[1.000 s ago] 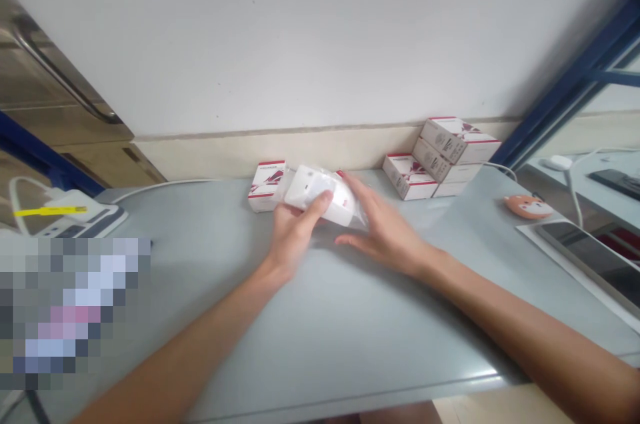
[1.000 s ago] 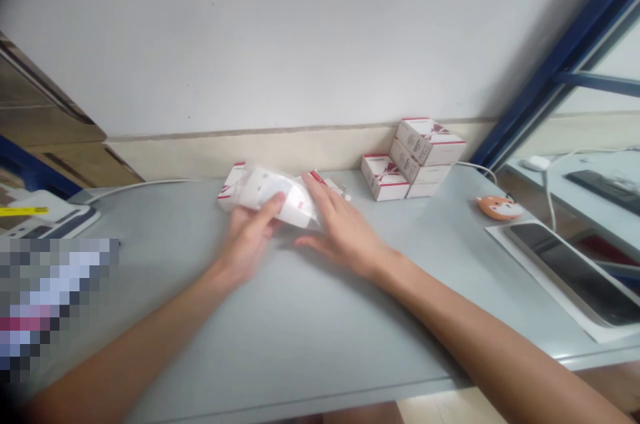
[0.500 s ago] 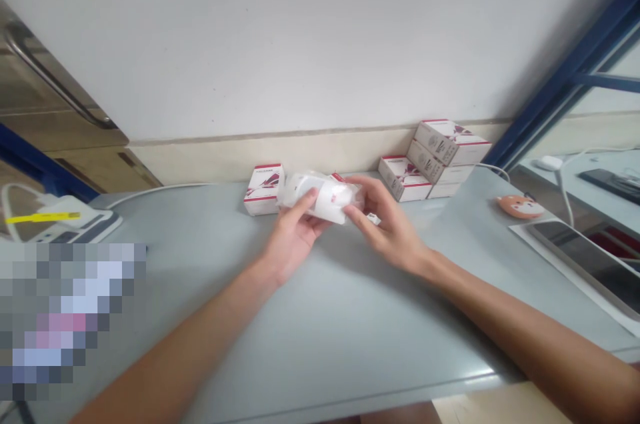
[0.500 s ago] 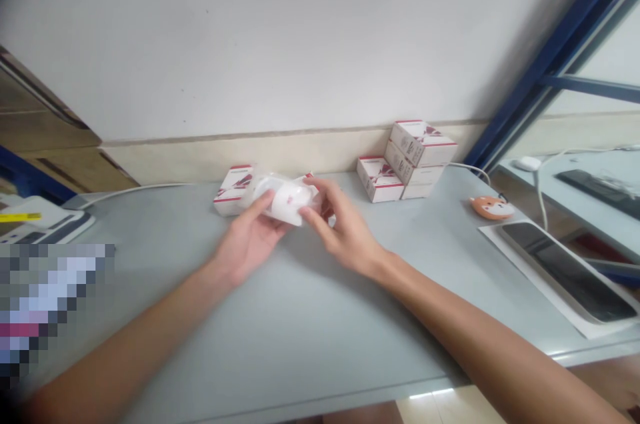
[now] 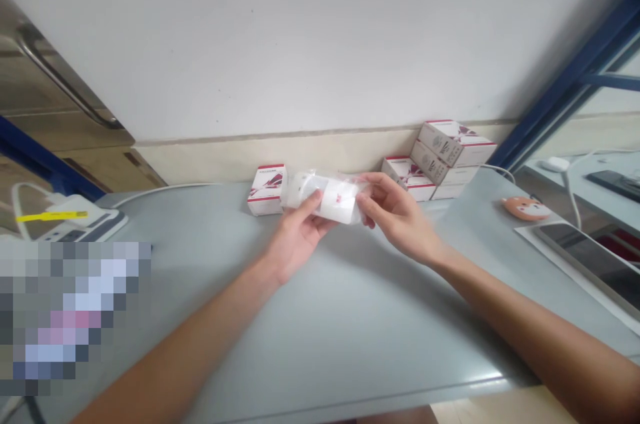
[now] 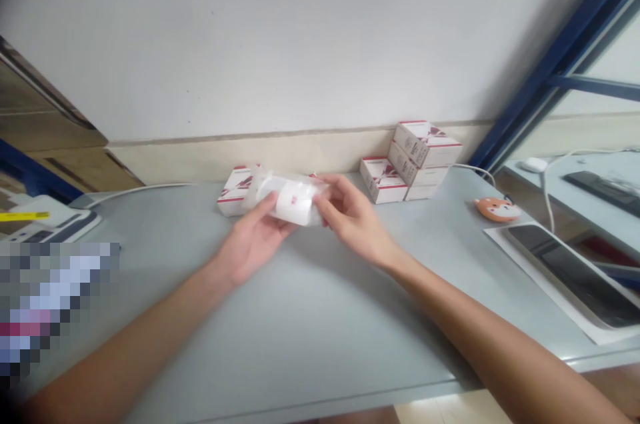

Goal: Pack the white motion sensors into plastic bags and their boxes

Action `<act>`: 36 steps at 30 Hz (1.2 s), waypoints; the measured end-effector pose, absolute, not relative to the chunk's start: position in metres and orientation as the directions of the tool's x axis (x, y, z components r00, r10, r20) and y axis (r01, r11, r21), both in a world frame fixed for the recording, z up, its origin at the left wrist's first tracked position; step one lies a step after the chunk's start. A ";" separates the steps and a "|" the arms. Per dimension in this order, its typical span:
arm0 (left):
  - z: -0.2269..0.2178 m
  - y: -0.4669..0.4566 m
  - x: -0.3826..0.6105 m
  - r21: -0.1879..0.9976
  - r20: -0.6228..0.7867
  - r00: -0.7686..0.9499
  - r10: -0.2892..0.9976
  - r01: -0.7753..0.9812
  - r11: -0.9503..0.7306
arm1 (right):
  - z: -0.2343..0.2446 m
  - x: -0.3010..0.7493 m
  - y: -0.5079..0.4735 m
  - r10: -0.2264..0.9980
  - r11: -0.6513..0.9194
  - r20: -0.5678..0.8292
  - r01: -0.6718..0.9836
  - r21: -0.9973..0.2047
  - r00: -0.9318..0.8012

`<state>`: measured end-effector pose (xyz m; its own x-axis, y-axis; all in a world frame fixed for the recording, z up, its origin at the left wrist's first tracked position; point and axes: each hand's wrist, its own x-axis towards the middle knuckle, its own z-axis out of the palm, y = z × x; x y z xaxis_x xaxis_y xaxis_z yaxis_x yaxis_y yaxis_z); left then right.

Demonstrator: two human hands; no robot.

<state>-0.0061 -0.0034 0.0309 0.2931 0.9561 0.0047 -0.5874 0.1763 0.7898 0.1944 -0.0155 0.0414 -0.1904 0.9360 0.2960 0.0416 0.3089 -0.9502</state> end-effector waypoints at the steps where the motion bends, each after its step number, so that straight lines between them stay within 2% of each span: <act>1: 0.031 -0.004 -0.006 0.789 0.011 0.305 0.952 -0.588 0.179 | 0.042 0.194 -0.015 0.939 0.308 0.296 0.045 -0.950 -0.175; 5: 0.033 -0.005 -0.006 0.786 0.039 0.322 0.946 -0.594 0.170 | 0.042 0.193 -0.015 0.953 0.303 0.298 0.117 -0.946 -0.058; 7: 0.034 -0.006 -0.005 0.791 0.043 0.330 0.943 -0.588 0.169 | 0.044 0.194 -0.015 0.960 0.280 0.276 0.110 -0.954 -0.054; 12: 0.035 -0.009 -0.003 0.806 0.072 0.362 0.929 -0.570 0.159 | 0.044 0.192 -0.017 0.961 0.149 0.158 -0.057 -0.987 -0.226; 17: 0.036 -0.011 -0.001 0.820 0.072 0.371 0.926 -0.551 0.157 | 0.038 0.185 -0.016 0.980 0.097 0.141 -0.281 -0.955 -0.141; 20: 0.037 -0.014 0.000 0.857 0.087 0.387 0.918 -0.498 0.129 | 0.039 0.187 -0.015 0.994 -0.047 0.006 -0.460 -0.887 -0.111; 22: 0.036 -0.016 0.000 0.898 0.112 0.394 0.912 -0.434 0.077 | 0.042 0.191 -0.013 0.988 -0.144 -0.088 -0.536 -0.832 -0.129; 24: 0.033 -0.017 0.000 0.935 0.149 0.341 0.928 -0.353 -0.021 | 0.046 0.197 -0.010 0.981 -0.187 -0.122 -0.563 -0.805 -0.151; 26: 0.028 -0.016 -0.001 0.952 0.245 0.222 0.944 -0.237 -0.191 | 0.049 0.203 -0.007 0.979 -0.191 -0.117 -0.566 -0.802 -0.165; 27: 0.026 -0.014 -0.003 0.937 0.337 0.155 0.929 -0.149 -0.315 | 0.050 0.206 -0.006 0.979 -0.188 -0.109 -0.561 -0.806 -0.171; 29: 0.022 -0.010 -0.008 0.804 0.576 0.100 0.812 0.109 -0.584 | 0.051 0.209 -0.004 0.978 -0.182 -0.095 -0.544 -0.819 -0.184; 31: 0.021 -0.005 -0.014 0.512 0.754 0.217 0.620 0.398 -0.761 | 0.051 0.210 -0.004 0.973 -0.198 -0.103 -0.516 -0.833 -0.207; 33: 0.023 -0.002 -0.020 0.183 0.789 0.417 0.452 0.543 -0.819 | 0.052 0.209 -0.005 0.963 -0.230 -0.125 -0.486 -0.843 -0.238; 34: 0.024 -0.002 -0.021 0.063 0.781 0.485 0.393 0.565 -0.823 | 0.052 0.209 -0.006 0.957 -0.247 -0.138 -0.465 -0.850 -0.257; 36: 0.025 -0.003 -0.022 -0.056 0.788 0.524 0.323 0.584 -0.810 | 0.052 0.208 -0.007 0.950 -0.255 -0.149 -0.404 -0.879 -0.275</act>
<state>-0.0221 -0.0030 0.0253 0.5237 0.3233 0.7882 0.5838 -0.8100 -0.0556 0.2077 -0.0074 0.0517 -0.2755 0.9497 -0.1487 -0.4042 -0.2547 -0.8785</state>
